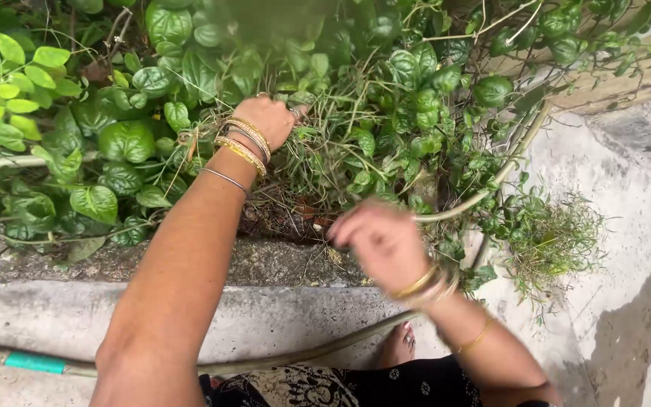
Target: The person weeds a patch of plants by hand.
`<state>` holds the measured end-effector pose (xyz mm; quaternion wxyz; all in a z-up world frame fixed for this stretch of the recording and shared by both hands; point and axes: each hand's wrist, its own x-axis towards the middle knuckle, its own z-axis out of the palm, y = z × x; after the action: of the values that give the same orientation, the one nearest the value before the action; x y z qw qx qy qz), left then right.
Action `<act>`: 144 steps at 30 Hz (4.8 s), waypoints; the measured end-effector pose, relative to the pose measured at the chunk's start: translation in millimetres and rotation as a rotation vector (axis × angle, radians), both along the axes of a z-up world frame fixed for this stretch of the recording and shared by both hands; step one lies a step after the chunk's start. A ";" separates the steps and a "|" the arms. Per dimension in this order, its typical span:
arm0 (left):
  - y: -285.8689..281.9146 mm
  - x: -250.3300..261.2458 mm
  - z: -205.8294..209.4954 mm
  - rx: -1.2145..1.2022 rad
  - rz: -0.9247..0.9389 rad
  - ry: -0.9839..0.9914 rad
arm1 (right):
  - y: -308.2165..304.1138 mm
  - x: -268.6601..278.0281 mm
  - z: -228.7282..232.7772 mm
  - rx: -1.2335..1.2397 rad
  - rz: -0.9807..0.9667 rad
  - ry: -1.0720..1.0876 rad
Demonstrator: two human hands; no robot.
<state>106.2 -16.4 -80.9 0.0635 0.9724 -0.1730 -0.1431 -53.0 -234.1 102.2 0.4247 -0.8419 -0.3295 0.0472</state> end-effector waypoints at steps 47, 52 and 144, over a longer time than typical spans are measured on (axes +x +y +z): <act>3.3 -55.2 106.7 -0.028 -0.021 -0.084 | 75.4 57.0 -278.6 -0.105 0.253 0.839; 32.0 -158.9 199.1 -0.166 -0.051 -0.334 | 59.4 105.0 -318.2 0.522 0.008 1.084; 211.4 -56.7 26.4 -0.401 0.663 0.416 | 164.0 23.0 -227.6 -0.802 0.317 -0.383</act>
<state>49.5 195.0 -54.5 0.3271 0.8943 0.1403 -0.2712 -30.0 -70.1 -125.3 -0.0150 -0.8724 -0.4822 0.0787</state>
